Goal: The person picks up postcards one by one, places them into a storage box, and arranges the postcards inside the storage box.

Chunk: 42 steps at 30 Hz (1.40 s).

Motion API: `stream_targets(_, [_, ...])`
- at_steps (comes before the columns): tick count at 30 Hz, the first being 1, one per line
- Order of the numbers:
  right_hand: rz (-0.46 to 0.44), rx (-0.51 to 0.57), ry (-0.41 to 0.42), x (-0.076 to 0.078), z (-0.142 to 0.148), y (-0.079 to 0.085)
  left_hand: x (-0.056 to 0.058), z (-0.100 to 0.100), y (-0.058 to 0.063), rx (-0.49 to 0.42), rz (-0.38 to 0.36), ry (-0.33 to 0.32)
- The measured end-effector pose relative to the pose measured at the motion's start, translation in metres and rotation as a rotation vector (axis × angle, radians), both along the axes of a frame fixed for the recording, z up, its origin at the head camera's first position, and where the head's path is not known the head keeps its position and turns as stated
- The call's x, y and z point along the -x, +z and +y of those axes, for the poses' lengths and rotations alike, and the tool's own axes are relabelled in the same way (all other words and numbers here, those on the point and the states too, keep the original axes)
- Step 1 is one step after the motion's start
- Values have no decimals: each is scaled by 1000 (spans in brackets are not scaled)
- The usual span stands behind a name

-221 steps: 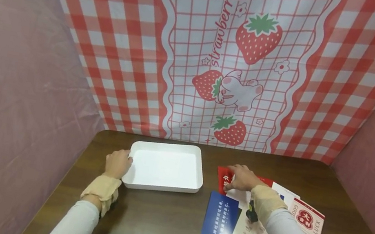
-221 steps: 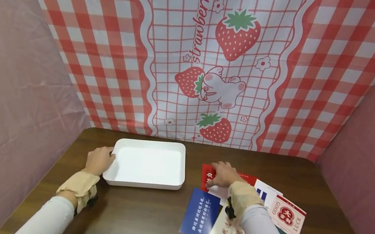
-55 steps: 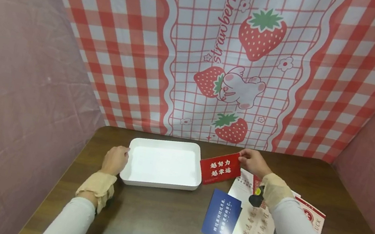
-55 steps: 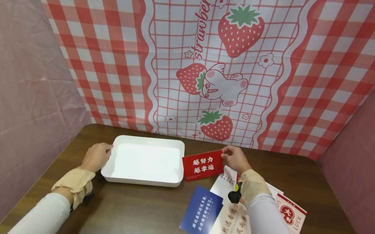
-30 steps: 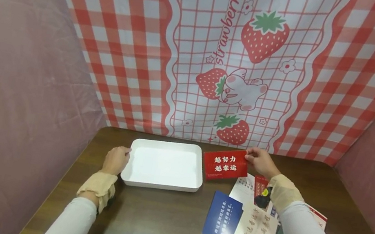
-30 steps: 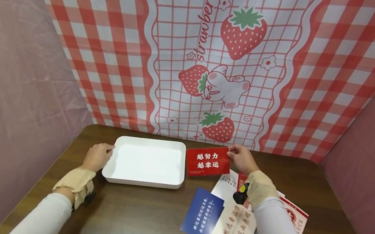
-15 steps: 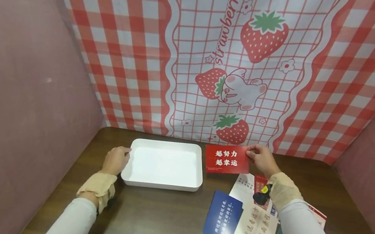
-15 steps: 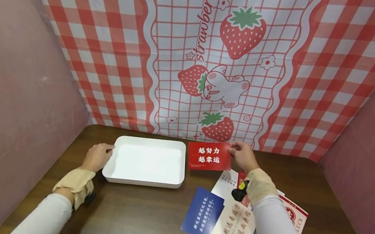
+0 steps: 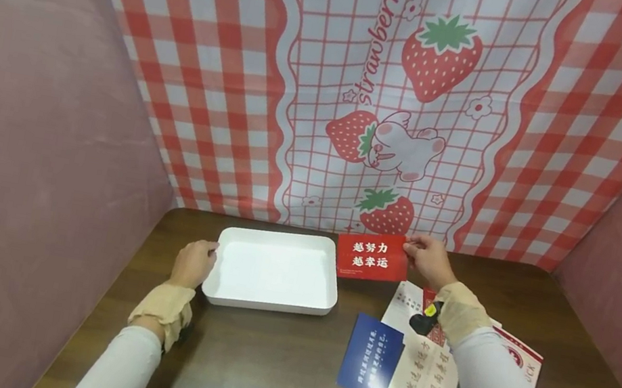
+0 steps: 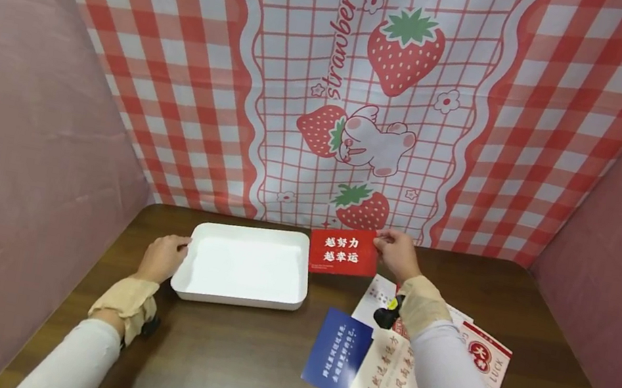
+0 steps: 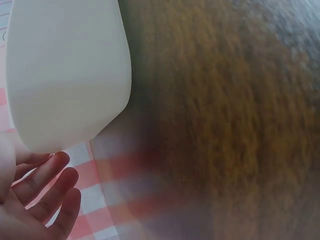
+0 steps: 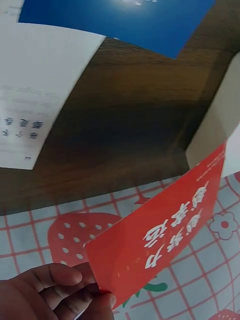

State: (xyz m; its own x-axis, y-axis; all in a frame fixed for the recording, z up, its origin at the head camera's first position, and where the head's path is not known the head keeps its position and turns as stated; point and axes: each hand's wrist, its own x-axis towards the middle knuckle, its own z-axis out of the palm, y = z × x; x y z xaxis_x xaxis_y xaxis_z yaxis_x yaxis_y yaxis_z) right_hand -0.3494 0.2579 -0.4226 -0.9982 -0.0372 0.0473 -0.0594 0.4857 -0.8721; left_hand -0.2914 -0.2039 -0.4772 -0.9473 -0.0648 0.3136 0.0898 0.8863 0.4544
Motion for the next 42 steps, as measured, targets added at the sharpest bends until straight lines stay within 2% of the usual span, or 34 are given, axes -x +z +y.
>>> stream_targets(5, [-1, 83, -20, 2, -4, 3, 0, 1, -1, 2, -5, -2])
stream_targets(13, [-20, 120, -43, -1, -11, 12, 1, 3, -1, -21, -3, 2])
stream_targets(20, [-41, 199, -18, -3, -23, 7, -1, 4, -1, -15, -21, 2])
stream_targets(28, [-62, 272, 4, -7, -39, 4, -2, 5, -3, -5, -5, 11])
stream_targets(35, [-109, 288, 20, -4, -53, 0, 0, 4, -5, 15, 28, 25])
stream_targets(42, [-117, 302, 18, -3, -63, -7, -1, 5, -6, 9, 26, 29])
